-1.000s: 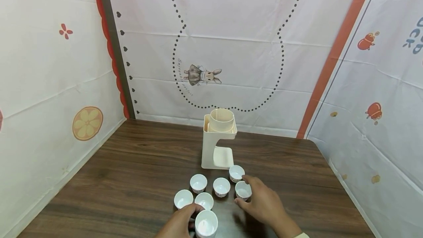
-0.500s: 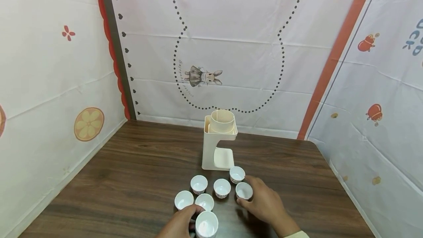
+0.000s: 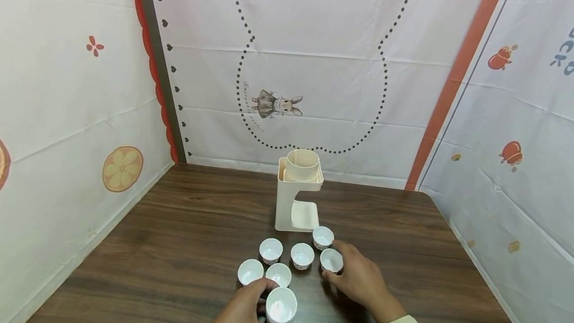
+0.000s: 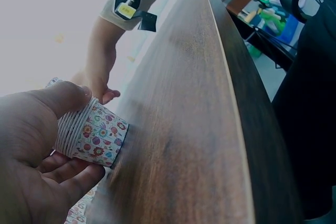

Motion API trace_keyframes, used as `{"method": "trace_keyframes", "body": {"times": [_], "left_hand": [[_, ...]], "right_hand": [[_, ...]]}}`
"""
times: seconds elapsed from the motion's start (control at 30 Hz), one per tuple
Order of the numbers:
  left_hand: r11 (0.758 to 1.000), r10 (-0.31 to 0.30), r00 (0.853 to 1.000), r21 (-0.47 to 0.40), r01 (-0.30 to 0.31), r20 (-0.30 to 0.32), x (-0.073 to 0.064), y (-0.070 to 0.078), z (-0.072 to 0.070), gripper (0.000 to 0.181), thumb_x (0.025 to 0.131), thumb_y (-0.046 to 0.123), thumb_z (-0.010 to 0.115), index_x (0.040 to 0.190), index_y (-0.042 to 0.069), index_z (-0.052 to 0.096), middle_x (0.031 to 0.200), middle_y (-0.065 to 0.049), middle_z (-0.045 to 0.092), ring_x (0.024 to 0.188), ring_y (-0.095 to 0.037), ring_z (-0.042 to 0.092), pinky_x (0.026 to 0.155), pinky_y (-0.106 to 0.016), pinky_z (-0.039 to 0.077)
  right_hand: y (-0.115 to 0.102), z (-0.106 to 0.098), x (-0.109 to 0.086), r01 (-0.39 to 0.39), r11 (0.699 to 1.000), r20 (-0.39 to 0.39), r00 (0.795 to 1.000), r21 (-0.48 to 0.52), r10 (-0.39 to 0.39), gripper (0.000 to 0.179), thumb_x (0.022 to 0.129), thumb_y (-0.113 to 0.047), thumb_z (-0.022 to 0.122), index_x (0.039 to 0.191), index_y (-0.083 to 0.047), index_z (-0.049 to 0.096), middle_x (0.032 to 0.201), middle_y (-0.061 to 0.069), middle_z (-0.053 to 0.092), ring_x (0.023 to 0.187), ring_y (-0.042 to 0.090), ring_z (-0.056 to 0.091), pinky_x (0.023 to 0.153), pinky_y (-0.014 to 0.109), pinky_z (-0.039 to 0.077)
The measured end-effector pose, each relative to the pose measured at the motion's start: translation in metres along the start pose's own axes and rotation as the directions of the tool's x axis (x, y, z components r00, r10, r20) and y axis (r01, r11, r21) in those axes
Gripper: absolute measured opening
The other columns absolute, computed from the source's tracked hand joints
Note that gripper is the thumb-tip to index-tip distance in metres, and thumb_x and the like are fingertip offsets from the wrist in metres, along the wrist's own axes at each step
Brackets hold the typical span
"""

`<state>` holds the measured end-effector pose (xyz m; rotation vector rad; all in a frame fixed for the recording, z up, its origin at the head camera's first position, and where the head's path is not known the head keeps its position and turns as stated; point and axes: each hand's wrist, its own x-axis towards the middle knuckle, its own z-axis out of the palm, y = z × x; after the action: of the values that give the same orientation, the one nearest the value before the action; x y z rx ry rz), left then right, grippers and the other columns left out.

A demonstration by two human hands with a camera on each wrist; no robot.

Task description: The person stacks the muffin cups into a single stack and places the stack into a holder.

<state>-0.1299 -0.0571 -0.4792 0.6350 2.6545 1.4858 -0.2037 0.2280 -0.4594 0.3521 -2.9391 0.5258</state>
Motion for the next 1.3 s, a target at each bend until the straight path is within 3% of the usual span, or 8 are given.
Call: {"method": "trace_keyframes", "body": {"times": [0.2, 0.33, 0.53, 0.73, 0.83, 1.03, 1.13, 1.3], "left_hand": [[0.999, -0.030, 0.999, 0.022, 0.030, 0.014, 0.004, 0.000, 0.000, 0.062, 0.054, -0.006, 0.091, 0.108, 0.011, 0.066, 0.101, 0.010, 0.063, 0.088, -0.004, 0.055, 0.082, -0.030, 0.051], [1.000, -0.005, 1.000, 0.029, 0.005, 0.005, 0.003, 0.000, 0.000, 0.062, 0.054, -0.003, 0.092, 0.108, 0.011, 0.066, 0.100, 0.010, 0.063, 0.088, -0.003, 0.054, 0.082, -0.030, 0.051], [1.000, -0.007, 1.000, -0.016, 0.007, 0.023, 0.002, 0.000, -0.001, 0.064, 0.054, 0.005, 0.098, 0.109, 0.010, 0.066, 0.100, 0.011, 0.063, 0.086, -0.002, 0.054, 0.081, -0.029, 0.051], [1.000, 0.016, 1.000, -0.005, -0.016, 0.012, 0.002, -0.001, -0.001, 0.063, 0.053, 0.004, 0.097, 0.108, 0.009, 0.066, 0.100, 0.010, 0.063, 0.087, -0.002, 0.054, 0.081, -0.028, 0.051], [1.000, 0.027, 1.000, 0.000, -0.027, 0.008, 0.002, -0.002, -0.001, 0.063, 0.053, 0.003, 0.096, 0.107, 0.010, 0.066, 0.100, 0.010, 0.064, 0.087, -0.002, 0.053, 0.081, -0.028, 0.051], [0.999, 0.019, 1.000, -0.039, -0.019, 0.009, 0.000, 0.000, -0.001, 0.062, 0.054, 0.004, 0.097, 0.108, 0.010, 0.066, 0.099, 0.012, 0.062, 0.084, -0.001, 0.053, 0.078, -0.027, 0.050], [0.999, 0.017, 1.000, -0.046, -0.017, 0.009, 0.000, 0.000, -0.001, 0.063, 0.055, 0.004, 0.097, 0.108, 0.010, 0.065, 0.098, 0.013, 0.061, 0.082, 0.000, 0.053, 0.076, -0.027, 0.050], [0.999, 0.009, 1.000, -0.044, -0.008, 0.013, 0.000, 0.000, -0.001, 0.063, 0.055, 0.004, 0.097, 0.109, 0.010, 0.065, 0.098, 0.013, 0.061, 0.081, -0.001, 0.053, 0.076, -0.027, 0.050]], "right_hand": [[-0.001, -0.006, -0.002, -0.007, 1.000, -0.009, 1.000, -0.003, 0.007, 0.073, 0.076, -0.044, 0.088, 0.136, -0.013, 0.060, 0.129, 0.010, 0.065, 0.114, 0.032, 0.065, 0.083, 0.058, 0.053], [-0.005, -0.011, -0.004, 0.007, 1.000, -0.037, 0.999, -0.012, -0.008, 0.072, 0.078, -0.044, 0.087, 0.137, -0.014, 0.060, 0.130, 0.011, 0.065, 0.113, 0.032, 0.065, 0.082, 0.056, 0.054], [-0.018, -0.018, -0.008, 0.062, 0.998, -0.098, 0.993, 0.017, -0.060, 0.070, 0.075, -0.041, 0.089, 0.134, -0.014, 0.062, 0.126, 0.007, 0.067, 0.106, 0.027, 0.067, 0.077, 0.052, 0.055], [-0.030, -0.021, -0.014, 0.124, 0.992, -0.146, 0.982, 0.018, -0.120, 0.069, 0.073, -0.042, 0.091, 0.131, -0.017, 0.064, 0.124, 0.002, 0.068, 0.099, 0.021, 0.068, 0.075, 0.045, 0.055], [-0.034, -0.022, -0.018, 0.170, 0.986, -0.193, 0.967, 0.003, -0.166, 0.069, 0.071, -0.044, 0.092, 0.130, -0.018, 0.064, 0.121, -0.001, 0.069, 0.094, 0.018, 0.068, 0.071, 0.043, 0.055], [-0.043, -0.025, -0.025, 0.276, 0.961, -0.292, 0.918, -0.019, -0.269, 0.069, 0.067, -0.044, 0.094, 0.127, -0.023, 0.067, 0.117, -0.009, 0.071, 0.086, 0.011, 0.068, 0.066, 0.035, 0.055], [-0.049, -0.027, -0.029, 0.303, 0.953, -0.301, 0.908, -0.011, -0.292, 0.070, 0.066, -0.043, 0.094, 0.127, -0.023, 0.067, 0.115, -0.011, 0.071, 0.084, 0.007, 0.067, 0.065, 0.033, 0.054], [-0.055, -0.029, -0.033, 0.315, 0.949, -0.281, 0.911, -0.002, -0.303, 0.071, 0.065, -0.042, 0.095, 0.128, -0.022, 0.067, 0.112, -0.012, 0.071, 0.078, 0.003, 0.062, 0.062, 0.031, 0.052]]}}
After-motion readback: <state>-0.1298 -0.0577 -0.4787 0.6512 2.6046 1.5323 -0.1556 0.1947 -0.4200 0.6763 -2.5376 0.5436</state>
